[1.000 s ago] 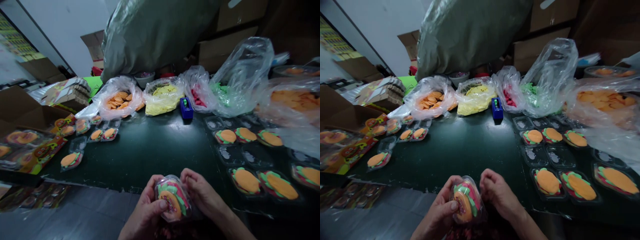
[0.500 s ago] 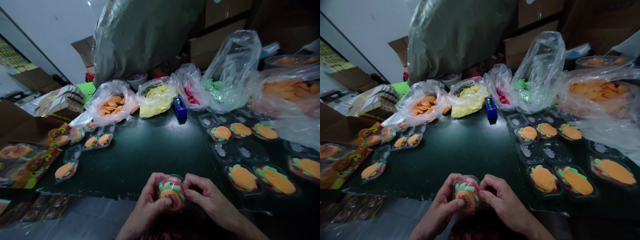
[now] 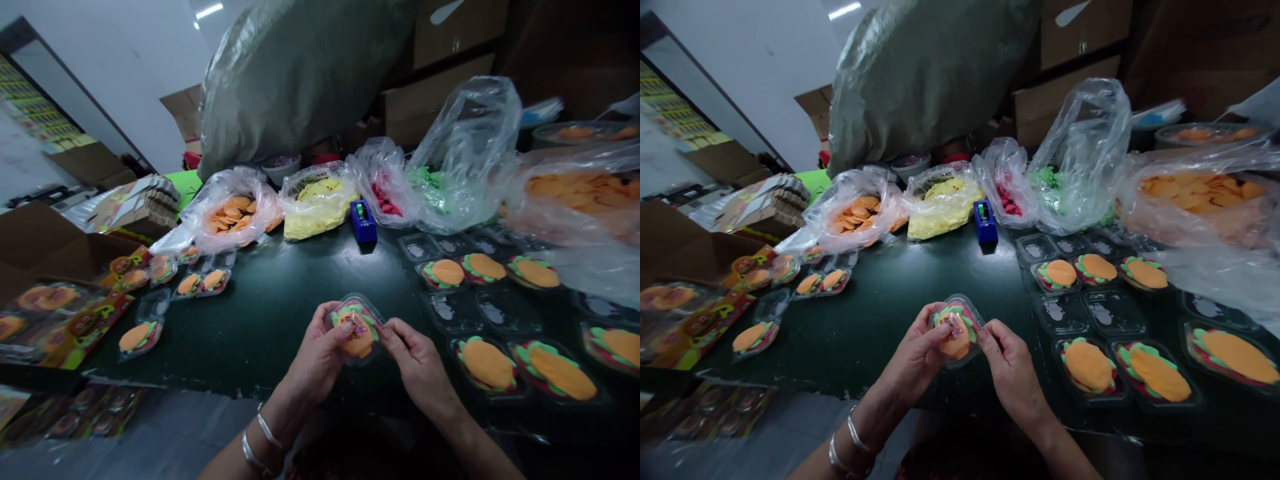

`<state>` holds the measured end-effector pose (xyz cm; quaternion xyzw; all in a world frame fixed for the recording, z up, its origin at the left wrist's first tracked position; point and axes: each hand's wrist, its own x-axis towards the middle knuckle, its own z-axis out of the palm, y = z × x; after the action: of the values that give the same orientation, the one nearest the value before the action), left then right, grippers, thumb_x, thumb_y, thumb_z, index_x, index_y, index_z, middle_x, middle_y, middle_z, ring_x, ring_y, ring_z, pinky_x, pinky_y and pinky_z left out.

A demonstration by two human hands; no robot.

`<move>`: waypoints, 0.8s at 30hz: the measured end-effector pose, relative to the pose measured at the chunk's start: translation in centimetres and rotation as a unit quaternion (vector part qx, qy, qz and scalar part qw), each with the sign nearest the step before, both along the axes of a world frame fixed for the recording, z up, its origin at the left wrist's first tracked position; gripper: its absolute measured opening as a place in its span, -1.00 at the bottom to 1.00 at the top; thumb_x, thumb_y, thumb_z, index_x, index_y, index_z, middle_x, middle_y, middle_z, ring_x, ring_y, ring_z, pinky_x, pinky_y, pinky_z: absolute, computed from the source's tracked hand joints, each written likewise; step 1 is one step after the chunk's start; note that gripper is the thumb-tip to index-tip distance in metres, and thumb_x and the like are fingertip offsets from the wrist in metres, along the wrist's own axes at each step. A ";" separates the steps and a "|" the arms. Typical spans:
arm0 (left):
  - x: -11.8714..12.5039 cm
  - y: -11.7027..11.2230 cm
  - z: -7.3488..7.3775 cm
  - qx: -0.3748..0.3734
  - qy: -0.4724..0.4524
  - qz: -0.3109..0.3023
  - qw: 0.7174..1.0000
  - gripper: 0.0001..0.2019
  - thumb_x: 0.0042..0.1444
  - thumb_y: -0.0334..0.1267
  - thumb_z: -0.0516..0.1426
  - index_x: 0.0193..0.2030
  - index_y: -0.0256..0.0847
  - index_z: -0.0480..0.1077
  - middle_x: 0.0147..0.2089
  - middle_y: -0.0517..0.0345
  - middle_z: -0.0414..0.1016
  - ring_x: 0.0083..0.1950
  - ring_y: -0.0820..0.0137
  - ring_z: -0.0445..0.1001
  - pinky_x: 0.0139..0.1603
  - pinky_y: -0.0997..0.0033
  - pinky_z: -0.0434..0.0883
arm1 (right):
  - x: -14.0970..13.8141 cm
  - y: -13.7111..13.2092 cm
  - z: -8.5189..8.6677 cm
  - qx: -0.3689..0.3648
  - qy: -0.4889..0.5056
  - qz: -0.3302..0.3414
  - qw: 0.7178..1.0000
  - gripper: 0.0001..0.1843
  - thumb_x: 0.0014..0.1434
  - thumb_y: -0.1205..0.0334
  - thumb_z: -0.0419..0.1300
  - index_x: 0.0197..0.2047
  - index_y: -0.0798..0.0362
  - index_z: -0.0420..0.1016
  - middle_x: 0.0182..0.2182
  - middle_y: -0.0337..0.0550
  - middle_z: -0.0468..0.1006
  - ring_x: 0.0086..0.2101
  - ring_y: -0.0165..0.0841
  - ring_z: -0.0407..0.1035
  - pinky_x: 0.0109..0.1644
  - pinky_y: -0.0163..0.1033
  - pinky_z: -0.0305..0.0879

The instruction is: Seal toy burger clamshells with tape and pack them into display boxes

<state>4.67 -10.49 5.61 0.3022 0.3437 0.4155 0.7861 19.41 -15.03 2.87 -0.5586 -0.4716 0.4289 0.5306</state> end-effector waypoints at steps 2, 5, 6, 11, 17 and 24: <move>0.4 -0.7 0.3 0.001 -0.004 0.000 1.000 -0.57 -0.03 -0.34 0.30 -0.08 -0.18 0.19 -0.17 0.11 0.49 -0.27 0.40 0.50 -0.24 0.39 0.46 | 0.4 -0.4 0.1 0.019 0.005 0.003 1.000 -0.60 0.25 -0.04 0.06 -0.52 0.02 0.20 -0.55 -0.36 0.08 -0.50 -0.43 -0.01 -0.46 -0.33 -0.02; 0.7 -1.0 0.7 0.013 0.005 0.007 1.000 -0.58 -0.02 -0.35 0.29 -0.08 -0.16 0.19 -0.19 0.13 0.49 -0.28 0.41 0.49 -0.25 0.40 0.45 | 0.8 -0.9 -0.9 0.035 0.032 0.006 0.999 -0.61 0.26 0.00 0.09 -0.52 0.02 0.19 -0.53 -0.36 0.07 -0.49 -0.43 -0.02 -0.44 -0.32 -0.02; 0.7 -1.0 0.7 0.013 0.011 0.002 1.000 -0.59 -0.02 -0.35 0.29 -0.09 -0.17 0.20 -0.19 0.13 0.48 -0.28 0.41 0.49 -0.26 0.40 0.44 | 0.8 -1.0 -1.5 0.028 0.050 0.005 0.998 -0.61 0.25 0.01 0.10 -0.52 0.02 0.20 -0.53 -0.36 0.06 -0.49 -0.43 -0.02 -0.44 -0.32 -0.03; -0.5 -0.7 -0.5 0.005 0.014 -0.065 0.998 -0.41 -0.11 -0.29 0.36 0.05 -0.15 0.22 0.02 0.00 0.42 -0.07 0.27 0.47 -0.15 0.32 0.42 | 0.4 -1.5 -4.6 0.013 0.201 -0.053 0.978 -0.65 0.17 0.00 0.21 -0.52 0.01 0.29 -0.55 -0.34 0.14 -0.49 -0.41 0.03 -0.44 -0.32 0.05; -0.6 -2.6 -3.0 0.079 0.156 -0.020 0.984 -0.68 -0.06 -0.10 0.31 -0.35 -0.30 0.37 -0.35 0.10 0.45 -0.32 0.41 0.41 -0.30 0.44 0.34 | 0.1 -1.6 -4.4 0.058 0.213 -0.117 0.968 -0.67 0.12 -0.03 0.25 -0.50 0.01 0.36 -0.57 -0.33 0.22 -0.50 -0.40 0.10 -0.42 -0.31 0.15; 0.5 -3.4 -3.0 0.155 0.152 0.026 0.976 -0.59 -0.08 0.04 0.29 -0.50 -0.24 0.26 -0.56 0.28 0.30 -0.51 0.52 0.24 -0.45 0.51 0.23 | -1.3 -1.5 -3.6 0.101 0.159 -0.149 0.971 -0.60 0.13 -0.11 0.21 -0.52 0.02 0.36 -0.58 -0.31 0.27 -0.52 -0.41 0.14 -0.45 -0.34 0.16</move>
<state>5.14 -13.93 2.64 0.4710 0.3985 0.4331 0.6571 18.14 -16.51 -0.75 -0.4906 -0.3334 0.3781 0.7107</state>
